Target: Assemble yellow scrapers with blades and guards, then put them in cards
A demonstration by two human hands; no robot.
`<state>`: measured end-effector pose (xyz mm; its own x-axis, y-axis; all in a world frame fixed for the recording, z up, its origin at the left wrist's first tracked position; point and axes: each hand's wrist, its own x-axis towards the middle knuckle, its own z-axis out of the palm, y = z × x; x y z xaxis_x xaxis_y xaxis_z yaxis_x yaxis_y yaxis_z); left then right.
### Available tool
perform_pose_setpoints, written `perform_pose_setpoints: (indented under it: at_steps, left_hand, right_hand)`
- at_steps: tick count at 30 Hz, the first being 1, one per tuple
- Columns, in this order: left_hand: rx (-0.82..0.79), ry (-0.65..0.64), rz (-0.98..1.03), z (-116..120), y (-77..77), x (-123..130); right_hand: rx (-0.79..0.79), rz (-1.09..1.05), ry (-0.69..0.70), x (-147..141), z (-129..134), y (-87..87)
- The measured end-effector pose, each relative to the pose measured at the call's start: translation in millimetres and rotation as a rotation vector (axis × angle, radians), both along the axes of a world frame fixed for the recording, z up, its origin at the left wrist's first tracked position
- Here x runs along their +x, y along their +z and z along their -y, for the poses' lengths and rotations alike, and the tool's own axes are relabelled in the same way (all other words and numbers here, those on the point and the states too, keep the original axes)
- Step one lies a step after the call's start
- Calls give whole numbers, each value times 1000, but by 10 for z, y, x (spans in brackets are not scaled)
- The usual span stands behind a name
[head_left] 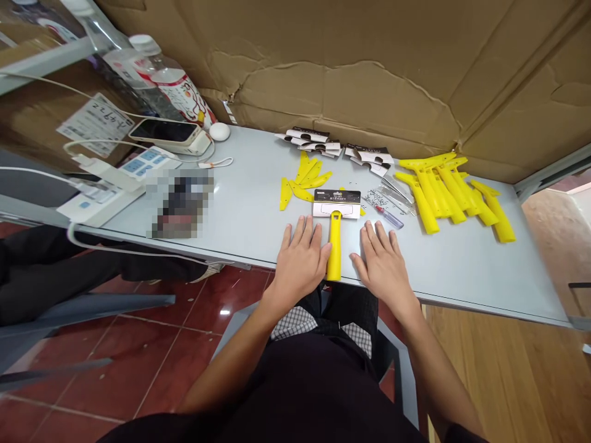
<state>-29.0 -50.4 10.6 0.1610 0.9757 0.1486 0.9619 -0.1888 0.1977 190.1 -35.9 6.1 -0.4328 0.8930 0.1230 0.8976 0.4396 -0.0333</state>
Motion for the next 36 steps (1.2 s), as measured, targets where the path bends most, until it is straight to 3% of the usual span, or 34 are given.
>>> perform_pose_setpoints:
  at_steps: [5,11,18,22,26,32,36]
  left_hand:
    - [-2,39,25,-72,-18,150]
    - [109,27,168,-110,-112,109]
    - [249,182,114,-299,208,273]
    - [88,177,89,-361,340,447]
    - [-54,152,44,-423,348,516]
    - [32,101,49,-469,286,393]
    - [93,131,120,-428,438,104]
  right_hand:
    - [10,-25,11,4,-8,-36]
    - [2,-58,28,9,-10,-43]
    - [2,-94,35,19,-14,-59]
    - [-4,-95,31,17,-10,-43]
    - [-2,-88,27,19,-13,-40]
    - [5,-115,33,25,-12,-42]
    - [4,-119,33,26,-1,-19]
